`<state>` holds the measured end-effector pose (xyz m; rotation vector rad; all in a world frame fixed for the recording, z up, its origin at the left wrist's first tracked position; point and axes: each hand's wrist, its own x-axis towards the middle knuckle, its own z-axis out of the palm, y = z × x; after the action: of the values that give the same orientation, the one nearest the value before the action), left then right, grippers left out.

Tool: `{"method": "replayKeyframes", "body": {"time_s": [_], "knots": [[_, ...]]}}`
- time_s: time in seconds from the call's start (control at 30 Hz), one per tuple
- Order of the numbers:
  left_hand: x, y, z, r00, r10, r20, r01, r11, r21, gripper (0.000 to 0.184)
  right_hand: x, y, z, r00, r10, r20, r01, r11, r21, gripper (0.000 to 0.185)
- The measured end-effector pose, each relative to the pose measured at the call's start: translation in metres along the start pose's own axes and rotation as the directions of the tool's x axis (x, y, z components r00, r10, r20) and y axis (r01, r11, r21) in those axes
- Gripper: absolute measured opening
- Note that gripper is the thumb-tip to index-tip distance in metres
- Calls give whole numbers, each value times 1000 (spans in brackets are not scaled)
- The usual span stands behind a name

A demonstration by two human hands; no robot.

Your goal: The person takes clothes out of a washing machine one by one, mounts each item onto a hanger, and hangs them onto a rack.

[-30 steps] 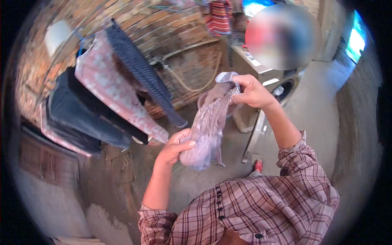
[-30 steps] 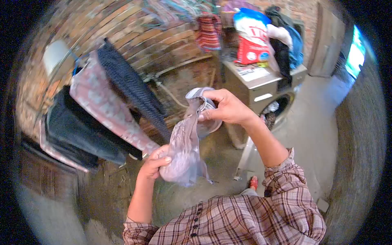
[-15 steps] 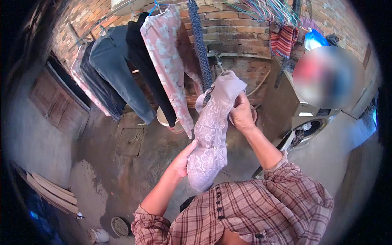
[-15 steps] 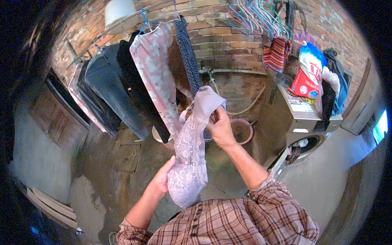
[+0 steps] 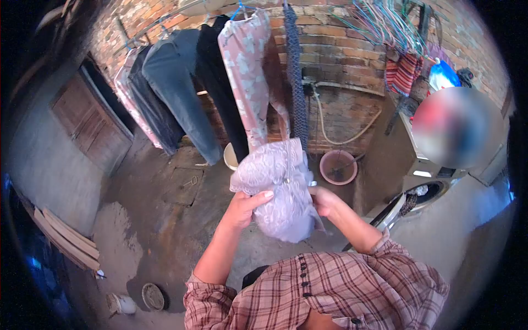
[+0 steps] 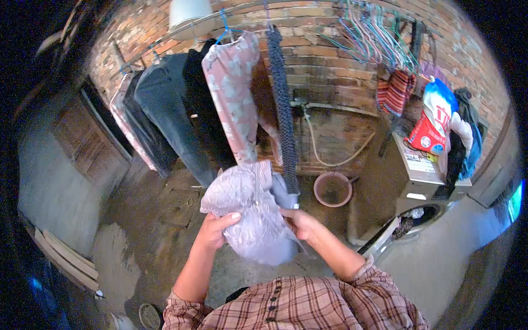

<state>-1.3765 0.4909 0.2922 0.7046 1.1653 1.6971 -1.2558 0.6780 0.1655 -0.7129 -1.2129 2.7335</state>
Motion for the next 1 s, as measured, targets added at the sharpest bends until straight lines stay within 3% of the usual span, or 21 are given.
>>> {"method": "replayKeyframes", "body": {"time_s": [0.07, 0.13, 0.17, 0.2, 0.23, 0.27, 0.37, 0.47, 0.57, 0.63, 0.67, 0.77, 0.9, 0.93, 1.0], "knots": [[3, 6, -7, 990, 140, 11, -140, 983, 117, 65, -18, -8, 19, 980, -34, 195, -7, 979, 204, 46], [12, 0, -22, 982, 188, 11, -184, 945, 272, 57, -32, -21, 35, 939, -95, 329, -44, 919, 391, 47], [14, -1, -29, 978, 209, 16, -201, 915, 349, 53, -33, -25, 33, 921, -139, 363, 69, 977, 201, 45], [11, 3, -37, 996, 87, -9, -81, 953, 293, 49, -32, -29, 30, 897, -178, 405, 192, 981, 8, 44], [-2, 16, -41, 996, 80, -32, -68, 958, 279, 46, -40, -34, 40, 863, -205, 462, 314, 933, -173, 42], [-3, 18, -49, 996, 69, -49, -54, 964, 259, 44, -47, -45, 48, 876, -157, 456, 313, 905, -289, 35], [-10, 16, -71, 992, 54, -116, -19, 957, 290, 33, -33, -42, 60, 823, -317, 472, 463, 855, -232, 32], [-30, 26, -84, 985, 10, -172, 52, 935, 351, 29, -26, -46, 94, 798, -413, 438, 504, 856, -112, 32], [-34, 11, -130, 976, 25, -217, 32, 967, 252, 25, -11, -59, 115, 781, -406, 474, 503, 860, -91, 35], [-38, 12, -151, 963, -55, -264, 87, 990, 110, 23, -4, -65, 128, 773, -406, 487, 513, 852, -104, 36], [-42, 21, -142, 934, -61, -351, 83, 995, 48, 20, 5, -65, 131, 760, -408, 506, 521, 848, -97, 38], [-58, 13, -173, 913, -13, -407, 42, 997, 62, 15, 5, -69, 151, 722, -466, 511, 514, 856, 55, 37], [-64, 8, -172, 858, 217, -465, -14, 916, 401, 21, 20, -76, 163, 695, -499, 517, 499, 853, 153, 37], [-69, 12, -153, 851, 264, -454, -92, 926, 366, 28, 17, -77, 168, 693, -492, 527, 481, 860, 169, 37], [-68, -3, -168, 899, 185, -397, -72, 957, 282, 31, 19, -77, 174, 702, -475, 531, 435, 876, 209, 35]]}}
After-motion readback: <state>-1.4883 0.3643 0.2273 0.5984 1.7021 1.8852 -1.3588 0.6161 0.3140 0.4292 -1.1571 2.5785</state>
